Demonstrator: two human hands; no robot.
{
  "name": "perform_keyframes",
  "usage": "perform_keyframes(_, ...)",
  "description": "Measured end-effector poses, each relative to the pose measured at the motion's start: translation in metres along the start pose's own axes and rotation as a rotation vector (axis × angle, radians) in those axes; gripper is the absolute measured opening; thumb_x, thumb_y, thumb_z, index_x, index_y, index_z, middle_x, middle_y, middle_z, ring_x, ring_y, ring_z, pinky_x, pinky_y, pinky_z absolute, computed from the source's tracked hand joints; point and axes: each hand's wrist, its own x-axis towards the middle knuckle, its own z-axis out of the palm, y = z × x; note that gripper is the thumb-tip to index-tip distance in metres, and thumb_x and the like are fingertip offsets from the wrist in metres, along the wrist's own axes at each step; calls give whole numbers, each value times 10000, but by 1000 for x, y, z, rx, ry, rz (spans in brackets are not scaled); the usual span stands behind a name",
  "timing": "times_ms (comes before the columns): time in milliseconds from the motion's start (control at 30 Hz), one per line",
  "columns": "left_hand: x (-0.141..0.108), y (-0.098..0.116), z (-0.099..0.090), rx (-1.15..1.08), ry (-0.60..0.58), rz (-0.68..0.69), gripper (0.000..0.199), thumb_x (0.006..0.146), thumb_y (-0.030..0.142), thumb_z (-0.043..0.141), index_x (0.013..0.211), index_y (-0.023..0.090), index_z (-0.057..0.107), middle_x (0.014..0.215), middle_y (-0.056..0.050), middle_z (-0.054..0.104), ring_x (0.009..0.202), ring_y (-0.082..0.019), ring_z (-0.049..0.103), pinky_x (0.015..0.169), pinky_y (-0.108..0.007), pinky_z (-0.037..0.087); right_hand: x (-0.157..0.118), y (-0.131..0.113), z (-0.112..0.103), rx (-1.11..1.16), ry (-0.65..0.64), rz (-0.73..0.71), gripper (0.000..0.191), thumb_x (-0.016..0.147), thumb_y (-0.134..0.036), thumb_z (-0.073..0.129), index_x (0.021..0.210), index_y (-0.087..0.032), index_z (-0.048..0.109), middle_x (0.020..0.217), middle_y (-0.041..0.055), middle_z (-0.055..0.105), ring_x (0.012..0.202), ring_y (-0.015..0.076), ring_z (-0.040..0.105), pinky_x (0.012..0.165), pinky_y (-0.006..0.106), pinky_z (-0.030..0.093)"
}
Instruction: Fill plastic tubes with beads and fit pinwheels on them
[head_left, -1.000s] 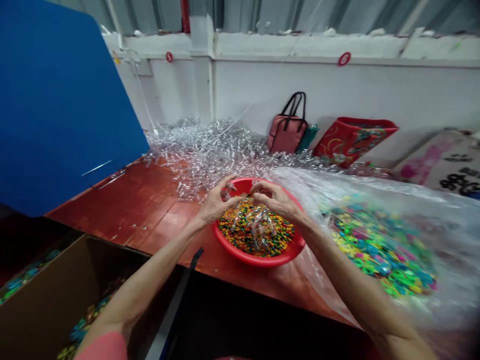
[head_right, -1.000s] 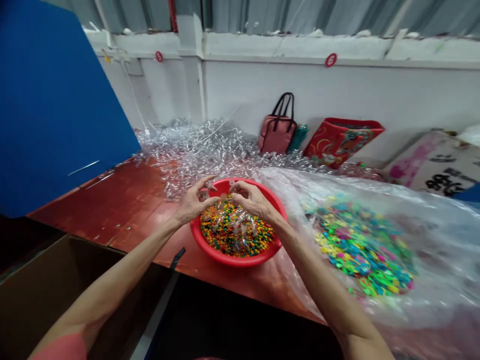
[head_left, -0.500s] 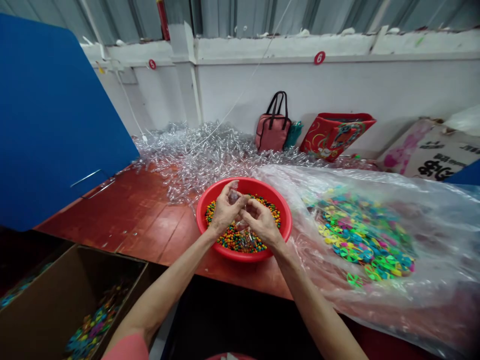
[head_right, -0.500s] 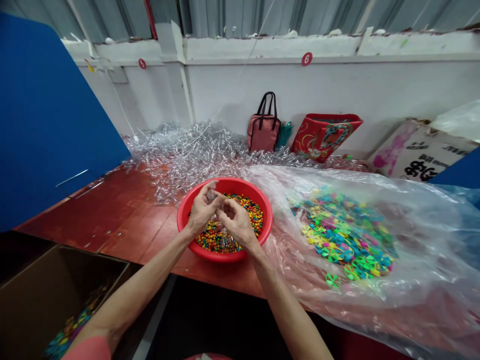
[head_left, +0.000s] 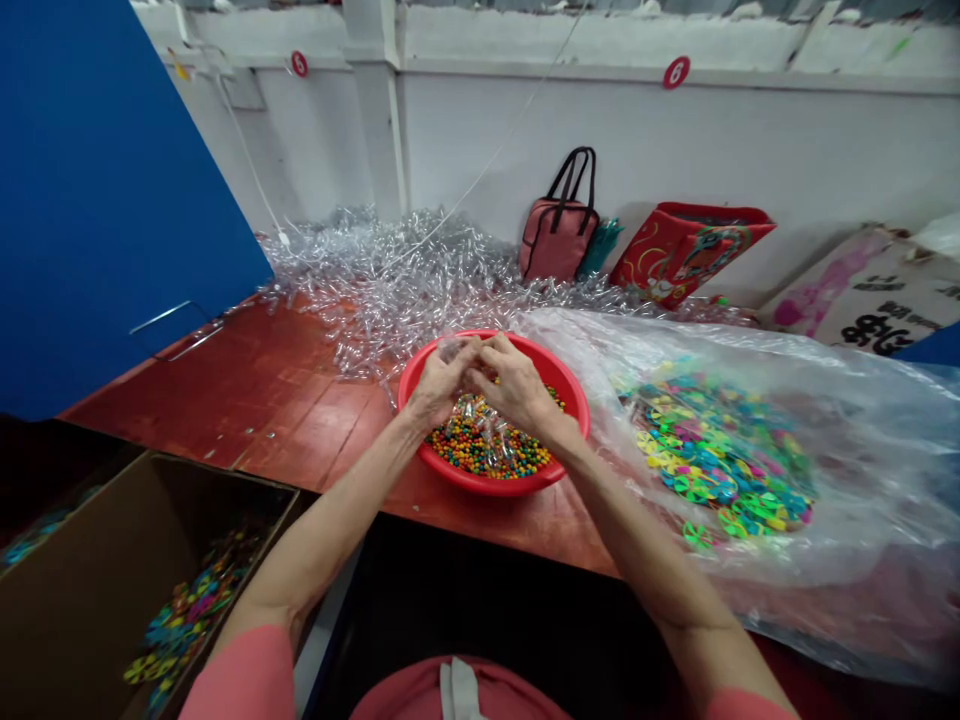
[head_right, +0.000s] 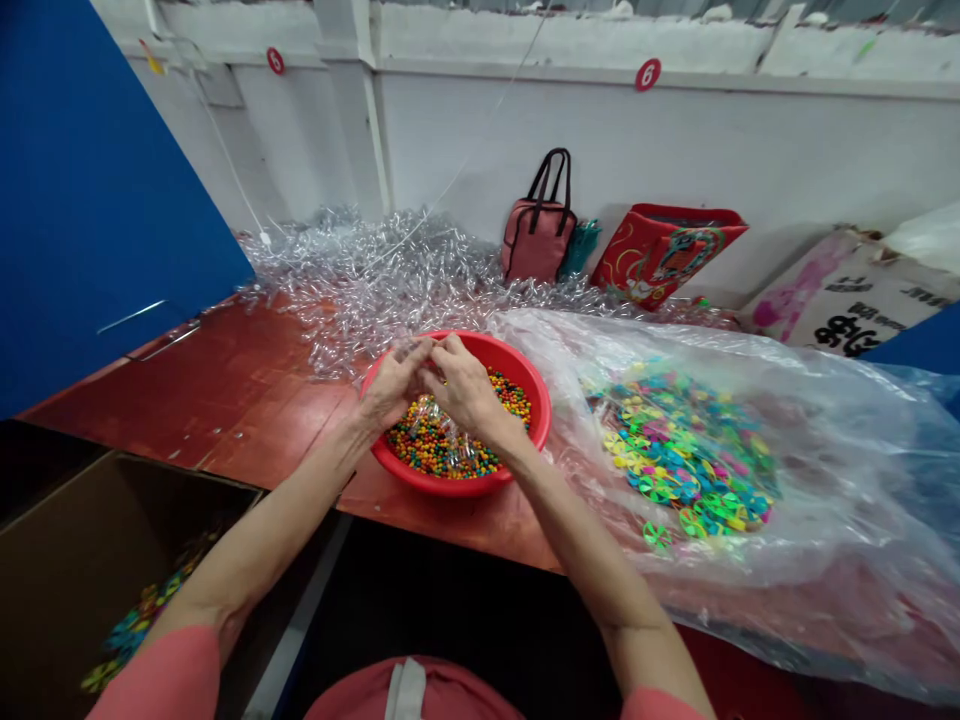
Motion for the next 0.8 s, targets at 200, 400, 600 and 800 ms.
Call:
perform_keyframes(200, 14, 28, -39, 92, 193, 47, 438, 756, 529, 839, 939, 209, 603, 815, -23, 709, 651, -146, 655, 509, -243, 433, 29, 28, -21, -40, -119, -58, 221, 1017, -274, 590, 1115, -187, 768, 1002, 63, 741, 859, 180, 634, 822, 310, 497)
perform_keyframes(400, 13, 34, -70, 698, 31, 84, 253, 730, 368, 791, 865, 188, 674, 683, -5, 619, 585, -126, 530, 554, -282, 386, 26, 76, 16, -355, -501, 259, 278, 975, -386, 662, 858, -172, 796, 805, 71, 747, 703, 175, 625, 668, 279, 412)
perform_keyframes(600, 9, 29, -73, 1294, -610, 45, 128, 650, 122, 637, 729, 215, 675, 708, -17, 653, 675, -181, 581, 687, -328, 438, 15, 73, 44, -317, -653, 292, 327, 905, -467, 700, 794, -172, 783, 700, 50, 704, 651, 162, 599, 615, 268, 378)
perform_keyframes(800, 13, 3, -69, 1532, -808, 23, 185, 638, 57, 675, 703, 231, 671, 772, -55, 686, 871, -265, 671, 820, -359, 499, 8, 96, 24, 196, -571, 310, 163, 814, -275, 621, 863, -153, 718, 800, 16, 709, 720, 150, 610, 663, 251, 456)
